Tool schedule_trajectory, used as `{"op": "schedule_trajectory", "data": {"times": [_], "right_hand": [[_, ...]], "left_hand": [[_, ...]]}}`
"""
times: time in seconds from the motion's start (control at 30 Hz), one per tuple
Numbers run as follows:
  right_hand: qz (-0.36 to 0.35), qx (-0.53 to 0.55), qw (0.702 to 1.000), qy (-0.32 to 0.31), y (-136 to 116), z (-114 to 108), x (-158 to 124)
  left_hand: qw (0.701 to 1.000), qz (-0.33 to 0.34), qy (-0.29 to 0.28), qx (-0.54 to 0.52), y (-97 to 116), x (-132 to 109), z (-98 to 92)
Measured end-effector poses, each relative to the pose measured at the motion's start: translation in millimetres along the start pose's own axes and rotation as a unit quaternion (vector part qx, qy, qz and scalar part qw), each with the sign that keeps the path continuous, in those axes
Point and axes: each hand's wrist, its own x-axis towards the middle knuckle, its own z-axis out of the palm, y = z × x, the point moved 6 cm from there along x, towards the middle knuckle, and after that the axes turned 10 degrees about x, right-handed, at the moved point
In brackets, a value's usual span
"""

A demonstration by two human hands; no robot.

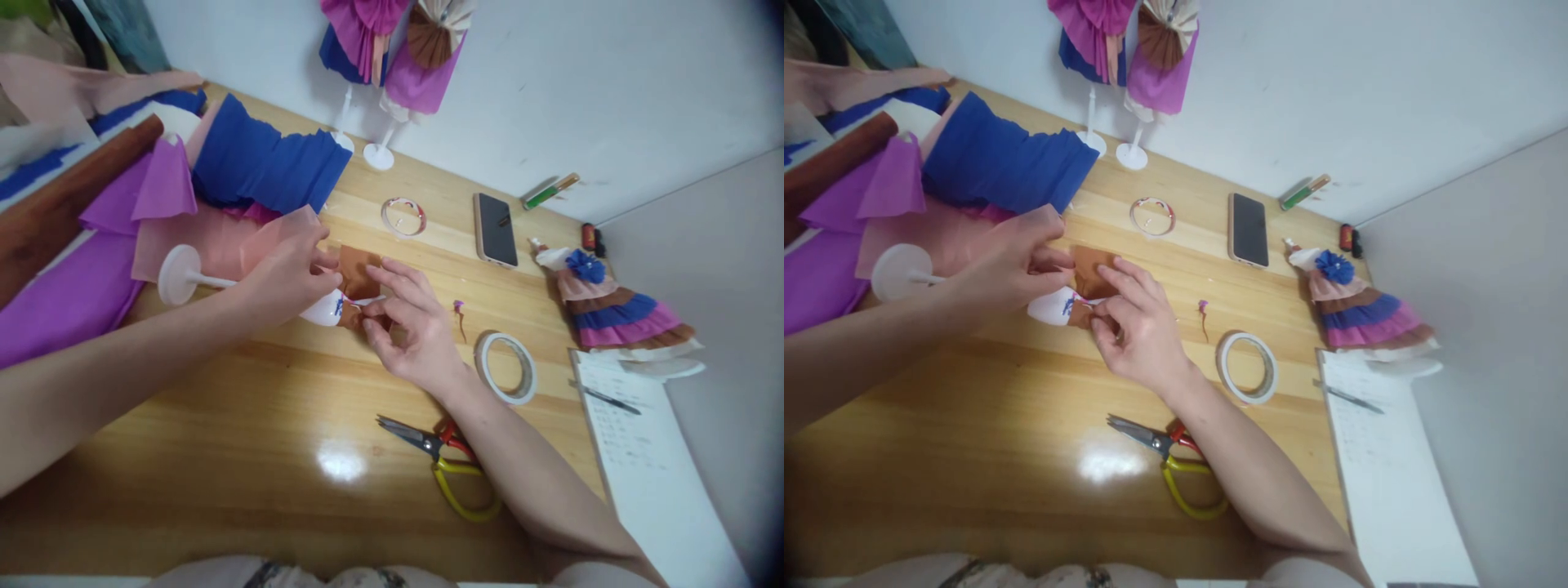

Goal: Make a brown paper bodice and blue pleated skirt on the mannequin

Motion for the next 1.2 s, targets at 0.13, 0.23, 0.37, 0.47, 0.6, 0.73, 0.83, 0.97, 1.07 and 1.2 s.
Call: {"op": "schedule_trajectory", "data": {"times": [0.13, 0.23, 0.37, 0.47, 0.6, 0.73, 0.83, 0.97, 1.07, 1.2], "right_hand": [[-0.002, -0.013, 1.000, -0.003, -1.5, 0.9, 0.4], [-0.005, -0.013, 1.000, -0.003, -2.7, 1.6, 0.9], [0.002, -0.018, 1.000, -0.007, -1.6, 2.3, 0.5], [0.001, -0.020, 1.000, -0.003, -0.8, 2.2, -0.4], [-0.002, -0.007, 1.000, 0.002, -0.1, 2.5, -1.4], [0.008, -0.009, 1.000, 0.001, 0.6, 2.2, -1.4], [0.011, -0.014, 1.000, 0.001, -0.9, 0.7, -0.2], [-0.006, -0.020, 1.000, 0.007, -4.8, -1.3, 1.4], [-0.016, -0.022, 1.000, 0.011, -6.1, -1.7, 1.5], [0.002, -0.017, 1.000, -0.001, -4.2, -0.3, 1.4]], "left_hand": [[0.998, -0.035, -0.041, 0.032, 0.0, 7.3, 3.2], [0.993, -0.010, -0.028, 0.118, 7.5, 12.8, 0.0], [0.981, -0.006, -0.001, 0.193, 17.2, 24.2, -2.4], [0.988, -0.019, -0.020, 0.153, 20.5, 29.9, 1.6], [0.997, -0.031, -0.058, 0.036, 17.9, 23.2, 6.6], [0.993, 0.020, -0.107, -0.037, 20.0, 5.5, 10.2], [0.990, 0.098, -0.098, -0.009, 25.3, -5.3, 9.9], [0.961, 0.250, -0.063, 0.104, 33.9, -16.9, 12.0], [0.935, 0.320, -0.045, 0.148, 35.7, -26.3, 12.7], [0.928, 0.329, -0.043, 0.167, 34.3, -34.6, 11.0]]}}
